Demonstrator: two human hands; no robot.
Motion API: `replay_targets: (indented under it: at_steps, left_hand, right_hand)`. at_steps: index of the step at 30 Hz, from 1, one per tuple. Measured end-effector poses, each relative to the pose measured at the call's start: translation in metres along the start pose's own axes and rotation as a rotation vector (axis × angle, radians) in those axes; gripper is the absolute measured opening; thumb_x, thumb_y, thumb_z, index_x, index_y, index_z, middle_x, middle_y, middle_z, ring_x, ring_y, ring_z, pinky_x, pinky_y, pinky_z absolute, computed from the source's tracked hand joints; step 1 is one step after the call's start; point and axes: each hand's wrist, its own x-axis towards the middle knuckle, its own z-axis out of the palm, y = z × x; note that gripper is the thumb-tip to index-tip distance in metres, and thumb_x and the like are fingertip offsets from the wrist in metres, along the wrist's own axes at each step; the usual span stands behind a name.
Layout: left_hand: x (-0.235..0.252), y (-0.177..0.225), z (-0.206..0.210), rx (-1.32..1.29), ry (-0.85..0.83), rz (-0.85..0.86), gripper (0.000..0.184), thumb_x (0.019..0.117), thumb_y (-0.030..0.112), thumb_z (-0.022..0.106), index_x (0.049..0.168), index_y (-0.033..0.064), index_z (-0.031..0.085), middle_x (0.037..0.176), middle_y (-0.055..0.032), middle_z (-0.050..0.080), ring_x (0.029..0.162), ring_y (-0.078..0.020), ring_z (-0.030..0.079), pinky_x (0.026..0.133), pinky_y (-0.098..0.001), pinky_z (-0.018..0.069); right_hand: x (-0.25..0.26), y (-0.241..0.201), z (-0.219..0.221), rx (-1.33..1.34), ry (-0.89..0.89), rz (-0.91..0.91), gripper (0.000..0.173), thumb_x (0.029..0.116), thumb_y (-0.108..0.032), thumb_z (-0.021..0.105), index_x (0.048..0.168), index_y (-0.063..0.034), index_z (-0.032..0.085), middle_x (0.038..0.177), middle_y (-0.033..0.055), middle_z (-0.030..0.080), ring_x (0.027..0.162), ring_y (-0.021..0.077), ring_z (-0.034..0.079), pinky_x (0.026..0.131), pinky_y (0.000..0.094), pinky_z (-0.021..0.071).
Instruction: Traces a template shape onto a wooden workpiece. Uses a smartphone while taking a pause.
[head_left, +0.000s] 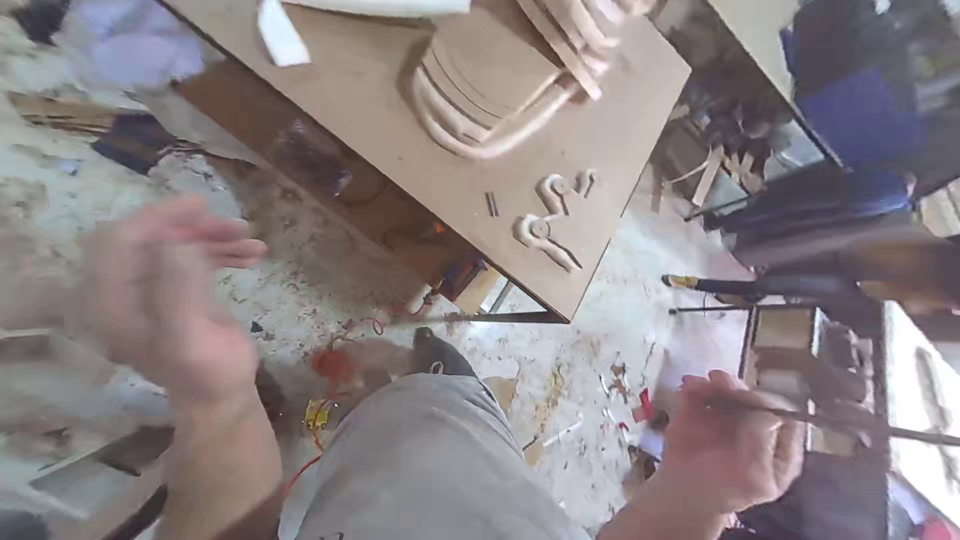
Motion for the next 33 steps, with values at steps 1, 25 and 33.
replay_targets:
  at_steps: [1, 25, 33]
  left_hand:
    - [-0.003, 0.000, 0.026, 0.037, -0.087, -0.028, 0.043, 0.1095, 0.029, 0.038, 0.138, -0.0011, 0.051, 0.121, -0.0071, 0.067, 0.106, -0.0159, 0.068, 0.095, -0.0380, 0.0573]
    - [0.033, -0.117, 0.642, 0.795, -0.627, -0.099, 0.085, 0.0892, 0.058, 0.062, 0.153, 0.0056, 0.042, 0.155, -0.0336, 0.037, 0.143, -0.0555, 0.036, 0.111, -0.0759, 0.0269]
    - [0.034, -0.118, 0.641, 0.803, -0.708, -0.092, 0.085, 0.0932, 0.060, 0.058, 0.154, 0.0030, 0.041, 0.152, -0.0319, 0.044, 0.139, -0.0532, 0.043, 0.112, -0.0733, 0.0288]
  right_hand:
    - [-0.015, 0.018, -0.025, 0.025, 0.096, 0.115, 0.022, 0.1053, -0.035, 0.054, 0.110, -0.0245, 0.073, 0.109, -0.0023, 0.076, 0.096, 0.0140, 0.073, 0.080, 0.0309, 0.0620]
    - [0.169, 0.228, -0.158, -0.246, -0.295, 0.493, 0.022, 0.0995, -0.010, 0.060, 0.110, 0.0027, 0.074, 0.085, 0.0105, 0.074, 0.069, 0.0117, 0.066, 0.069, 0.0336, 0.0577]
    - [0.114, 0.206, -0.161, -0.370, -0.243, 0.419, 0.025, 0.1024, -0.016, 0.059, 0.117, -0.0020, 0.074, 0.092, 0.0119, 0.076, 0.074, 0.0180, 0.071, 0.072, 0.0398, 0.0603]
